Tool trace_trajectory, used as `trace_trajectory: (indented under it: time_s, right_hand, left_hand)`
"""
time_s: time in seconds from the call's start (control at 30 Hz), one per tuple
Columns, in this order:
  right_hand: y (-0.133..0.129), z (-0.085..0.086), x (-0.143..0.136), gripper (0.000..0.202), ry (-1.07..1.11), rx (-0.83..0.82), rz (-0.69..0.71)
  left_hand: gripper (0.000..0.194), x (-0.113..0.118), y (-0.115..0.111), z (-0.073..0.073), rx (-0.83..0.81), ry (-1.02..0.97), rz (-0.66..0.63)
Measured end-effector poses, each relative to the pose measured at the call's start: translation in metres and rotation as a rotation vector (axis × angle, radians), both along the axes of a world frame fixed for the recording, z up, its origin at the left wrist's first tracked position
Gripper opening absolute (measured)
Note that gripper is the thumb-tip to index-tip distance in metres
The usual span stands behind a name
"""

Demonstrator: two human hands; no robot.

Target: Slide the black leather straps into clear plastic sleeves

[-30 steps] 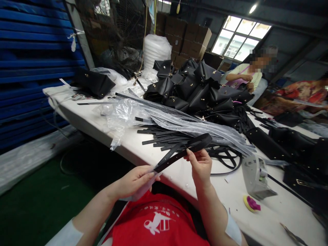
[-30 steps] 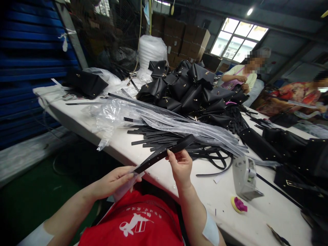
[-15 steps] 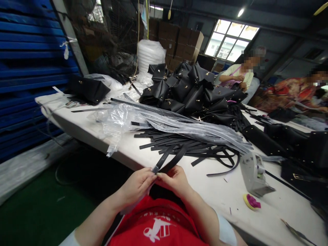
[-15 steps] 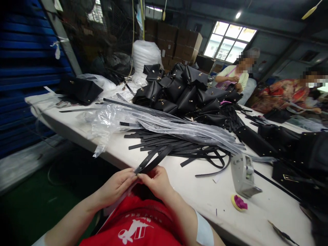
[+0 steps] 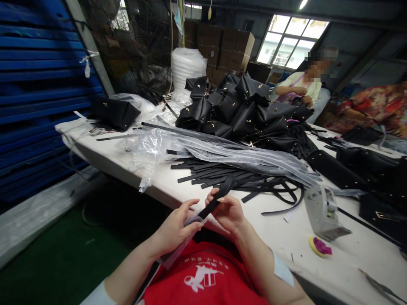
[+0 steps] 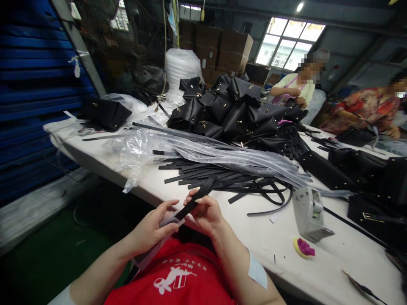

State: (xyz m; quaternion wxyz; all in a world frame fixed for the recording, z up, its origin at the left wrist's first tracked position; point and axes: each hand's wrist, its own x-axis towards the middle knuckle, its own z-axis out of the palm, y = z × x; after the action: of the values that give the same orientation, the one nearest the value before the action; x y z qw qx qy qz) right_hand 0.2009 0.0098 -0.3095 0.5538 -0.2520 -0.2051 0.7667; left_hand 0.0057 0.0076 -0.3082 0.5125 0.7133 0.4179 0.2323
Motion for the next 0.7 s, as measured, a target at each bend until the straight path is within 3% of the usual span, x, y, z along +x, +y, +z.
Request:
trace_trajectory:
  time_s: [0.1,0.2,0.33,0.43,0.5,0.53,0.63,0.7]
  right_hand:
    - [0.003,0.003,0.001,0.018,-0.074,0.067,0.010]
    - [0.008,0.003,0.000,0.033,-0.208,0.066,-0.089]
    - [0.006,-0.012,-0.010,0.058,-0.429,0.063,-0.158]
    - [0.003,-0.030,-0.026,0.075,-0.533,0.051,0.029]
    - [0.006,-0.038,-0.030,0.075,-0.476,0.002,0.164]
    - [0.010,-0.040,-0.028,0.070,-0.413,-0.033,0.161]
    - [0.027,-0.030,0.003,0.047,-0.123,-0.172,-0.124]
    - [0.038,-0.017,0.032,0.049,0.057,-0.231,-0.336]
  left_hand:
    - [0.034,0.000,0.002,-0.006,-0.256,-0.049,-0.136]
    - [0.050,0.002,0.000,-0.011,-0.418,-0.066,-0.215]
    - [0.059,0.014,-0.001,-0.018,-0.355,-0.071,-0.146]
    - [0.063,0.028,0.003,-0.025,-0.226,-0.021,-0.040]
    - [0.062,0.035,0.007,-0.030,-0.096,0.024,0.034]
    - [0.060,0.036,0.009,-0.031,-0.032,0.042,0.055]
    - [0.051,0.029,0.013,-0.031,0.077,0.075,0.025]
    - [0.050,0.022,0.012,-0.030,0.062,0.091,-0.002]
